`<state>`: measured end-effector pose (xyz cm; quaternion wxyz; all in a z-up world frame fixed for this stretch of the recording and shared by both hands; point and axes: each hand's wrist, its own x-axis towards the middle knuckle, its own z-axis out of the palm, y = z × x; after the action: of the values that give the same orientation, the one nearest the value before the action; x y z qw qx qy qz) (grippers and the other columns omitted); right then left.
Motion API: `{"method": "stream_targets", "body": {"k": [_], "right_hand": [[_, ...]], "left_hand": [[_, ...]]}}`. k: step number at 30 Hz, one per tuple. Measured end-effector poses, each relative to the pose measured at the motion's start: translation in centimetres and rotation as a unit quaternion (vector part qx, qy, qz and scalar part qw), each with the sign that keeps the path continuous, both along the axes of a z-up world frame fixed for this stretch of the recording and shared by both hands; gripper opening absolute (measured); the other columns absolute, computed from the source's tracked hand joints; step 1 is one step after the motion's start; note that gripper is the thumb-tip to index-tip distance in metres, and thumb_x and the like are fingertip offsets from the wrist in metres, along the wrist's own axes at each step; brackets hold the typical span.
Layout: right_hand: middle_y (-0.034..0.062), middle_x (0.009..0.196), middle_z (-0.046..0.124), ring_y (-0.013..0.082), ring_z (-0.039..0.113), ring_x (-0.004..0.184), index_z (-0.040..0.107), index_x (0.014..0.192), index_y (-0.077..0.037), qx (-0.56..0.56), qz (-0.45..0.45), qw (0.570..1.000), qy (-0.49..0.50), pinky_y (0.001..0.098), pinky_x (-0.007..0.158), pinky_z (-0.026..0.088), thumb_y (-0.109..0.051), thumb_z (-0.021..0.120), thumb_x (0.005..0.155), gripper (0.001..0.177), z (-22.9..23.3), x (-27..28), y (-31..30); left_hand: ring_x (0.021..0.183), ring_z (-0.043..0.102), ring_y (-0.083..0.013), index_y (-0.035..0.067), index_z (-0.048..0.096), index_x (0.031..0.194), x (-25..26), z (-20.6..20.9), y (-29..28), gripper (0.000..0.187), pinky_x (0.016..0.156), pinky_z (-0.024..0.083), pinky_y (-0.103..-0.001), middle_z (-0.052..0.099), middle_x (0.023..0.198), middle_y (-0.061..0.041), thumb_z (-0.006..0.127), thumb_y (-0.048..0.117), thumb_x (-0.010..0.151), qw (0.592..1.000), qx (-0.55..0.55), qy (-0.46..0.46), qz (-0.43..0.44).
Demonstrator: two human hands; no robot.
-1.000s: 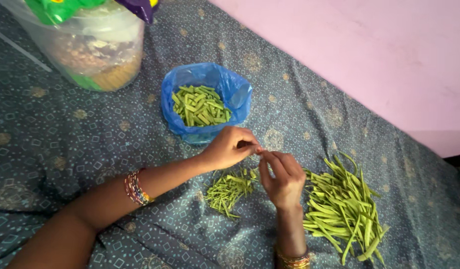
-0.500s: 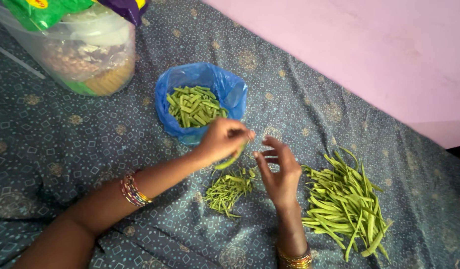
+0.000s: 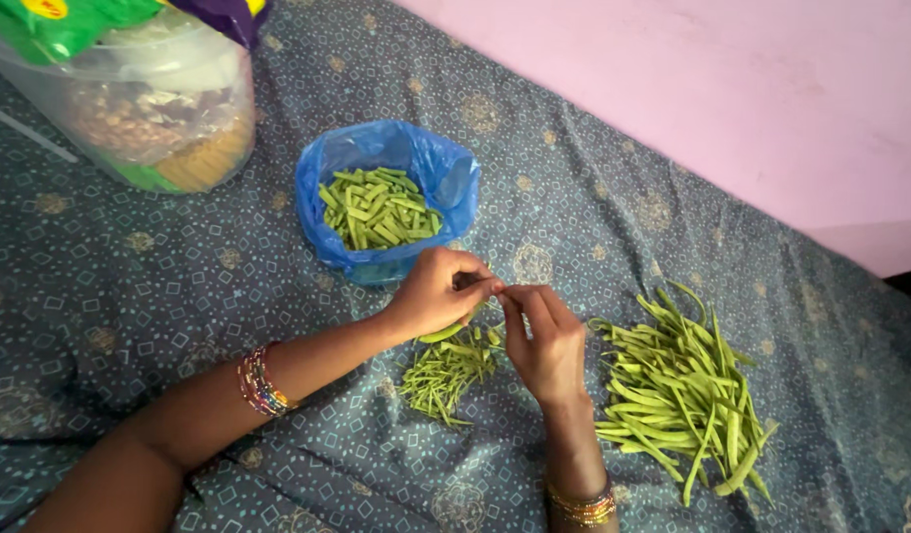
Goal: The person snaps the ends off green beans by hand, breaks them into smaller segments, and places them into a blue plastic bag while seated.
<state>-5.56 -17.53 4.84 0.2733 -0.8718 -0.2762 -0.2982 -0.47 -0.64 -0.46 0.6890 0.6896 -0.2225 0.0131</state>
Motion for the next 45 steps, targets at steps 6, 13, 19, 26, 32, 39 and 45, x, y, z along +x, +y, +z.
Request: {"method": "stream_targets", "body": {"k": [6,13,19,26,32,39,45], "right_hand": [[0.0092,0.090,0.075,0.0261,0.074,0.078,0.072,0.093,-0.005,-0.088,0.064,0.987,0.119,0.0370,0.068,0.058,-0.003,0.078,0.085,0.010,0.2,-0.3,-0.6],[0.0097,0.104,0.078,0.0159,0.074,0.095,0.063,0.126,-0.001,0.155,0.071,0.916,0.363,0.0326,0.082,0.063,-0.008,0.077,0.088,0.041,-0.8,0.1,-0.1],[0.0080,0.111,0.077,0.0128,0.073,0.096,0.062,0.132,-0.003,0.184,0.088,0.883,0.423,0.0306,0.081,0.063,-0.008,0.077,0.086,0.049,-0.5,0.1,-0.6],[0.0054,0.085,0.078,0.0107,0.074,0.074,0.078,0.105,-0.002,0.078,-0.047,0.965,0.248,0.0267,0.066,0.059,-0.011,0.076,0.090,0.018,-1.7,1.0,-2.5],[0.0061,0.086,0.076,0.0137,0.069,0.077,0.077,0.103,-0.001,0.352,-0.020,0.896,0.269,0.0281,0.072,0.058,-0.011,0.071,0.098,0.012,-5.3,3.1,-6.8],[0.0073,0.098,0.074,0.0160,0.070,0.088,0.075,0.101,-0.008,0.627,-0.008,0.764,0.154,0.0314,0.079,0.057,-0.016,0.069,0.105,0.010,-2.8,3.6,-13.7],[0.0064,0.107,0.079,0.0218,0.074,0.094,0.077,0.100,-0.010,0.148,0.031,0.943,0.296,0.0343,0.079,0.059,-0.011,0.071,0.091,0.011,-0.9,1.7,-5.3]], "left_hand": [[0.053,0.066,-0.0063,0.001,0.075,0.090,2.1,0.1,1.6,0.013,0.047,0.052,-0.022,0.071,0.069,-0.002,0.070,0.011,0.097,0.991,-0.114,-0.023,0.064],[0.060,0.066,-0.0068,-0.002,0.069,0.086,2.0,0.2,1.6,0.015,0.053,0.058,-0.023,0.070,0.074,-0.003,0.076,0.010,0.093,0.969,-0.232,0.071,0.045],[0.063,0.068,-0.0073,0.001,0.060,0.080,2.1,0.1,1.6,0.023,0.055,0.061,-0.024,0.069,0.074,-0.005,0.078,0.009,0.093,0.970,-0.225,0.064,0.058],[0.064,0.073,-0.0083,0.000,0.070,0.091,2.4,0.0,1.8,0.007,0.055,0.062,-0.024,0.077,0.082,-0.008,0.074,0.007,0.092,0.994,-0.100,0.021,-0.032],[0.057,0.072,-0.0083,0.000,0.076,0.091,1.4,0.0,0.8,0.009,0.051,0.058,-0.024,0.075,0.073,-0.007,0.071,0.006,0.093,0.993,0.072,-0.051,-0.073],[0.055,0.073,-0.0090,0.001,0.077,0.087,1.1,-1.8,0.3,0.011,0.049,0.055,-0.025,0.074,0.064,-0.006,0.072,0.009,0.093,0.988,0.105,-0.047,-0.098],[0.050,0.071,-0.0116,0.002,0.073,0.084,0.9,-2.0,-0.1,0.013,0.047,0.050,-0.028,0.071,0.060,-0.007,0.074,0.013,0.091,0.982,0.166,-0.034,-0.080]]}}
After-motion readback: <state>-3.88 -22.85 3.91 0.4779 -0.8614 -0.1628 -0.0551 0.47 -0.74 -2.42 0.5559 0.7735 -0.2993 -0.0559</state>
